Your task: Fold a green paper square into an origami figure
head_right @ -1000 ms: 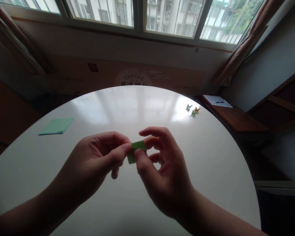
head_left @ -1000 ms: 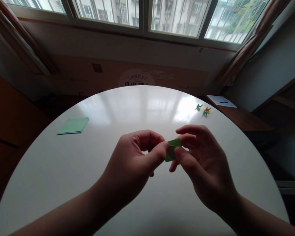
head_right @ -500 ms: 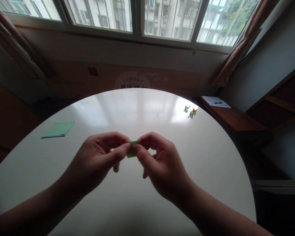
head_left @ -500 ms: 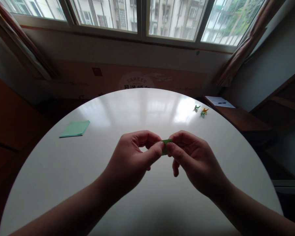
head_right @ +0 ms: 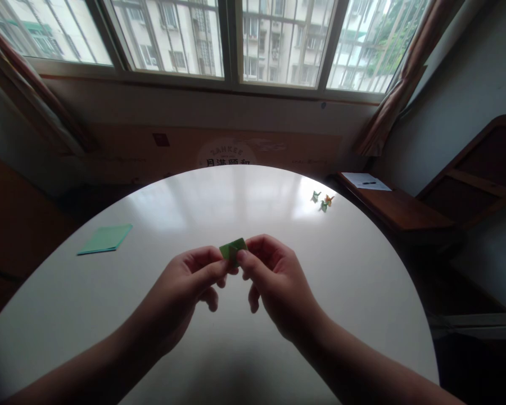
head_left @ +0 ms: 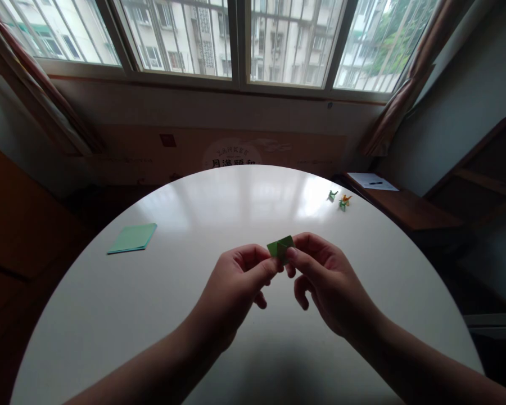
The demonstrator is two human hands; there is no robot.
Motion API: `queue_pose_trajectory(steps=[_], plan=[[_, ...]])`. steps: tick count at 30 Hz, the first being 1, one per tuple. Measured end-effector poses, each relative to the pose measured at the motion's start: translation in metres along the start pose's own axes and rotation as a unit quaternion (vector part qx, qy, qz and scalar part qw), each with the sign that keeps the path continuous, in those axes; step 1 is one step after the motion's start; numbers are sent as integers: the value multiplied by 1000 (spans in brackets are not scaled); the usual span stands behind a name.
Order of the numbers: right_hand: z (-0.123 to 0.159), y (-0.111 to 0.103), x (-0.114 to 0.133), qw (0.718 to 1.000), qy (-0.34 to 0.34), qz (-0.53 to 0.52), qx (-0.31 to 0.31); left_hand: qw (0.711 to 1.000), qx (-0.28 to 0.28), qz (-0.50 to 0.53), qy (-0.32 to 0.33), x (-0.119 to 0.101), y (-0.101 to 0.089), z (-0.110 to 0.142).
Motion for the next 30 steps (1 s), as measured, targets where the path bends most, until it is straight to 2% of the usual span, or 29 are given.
queue_pose_trajectory(steps=[3,10,16,22,30], plan=[[0,0,0,1000,1,-12,15,1000,23,-1,-18,1,2,0],[1,0,-3,999,33,-14,23,1000,15,15,-17,-1,-1,3],[1,0,-5,997,70,-10,4,999,-4,-29,43,-7,-9,-5],[3,3,-6,997,81,0,21,994,-24,-56,93,-10,-13,-5],[1,3,-8,997,80,7,16,991,-38,-88,93,-9,-11,-2]])
Point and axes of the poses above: each hand's wrist, its own z-axis away from the middle knuckle, its own y-axis out of the palm, x = y × z, the point moved 6 cm from there along -z, towards the middle knuckle, and after that the axes turned 1 degree about -x, right-handed, at the moved point
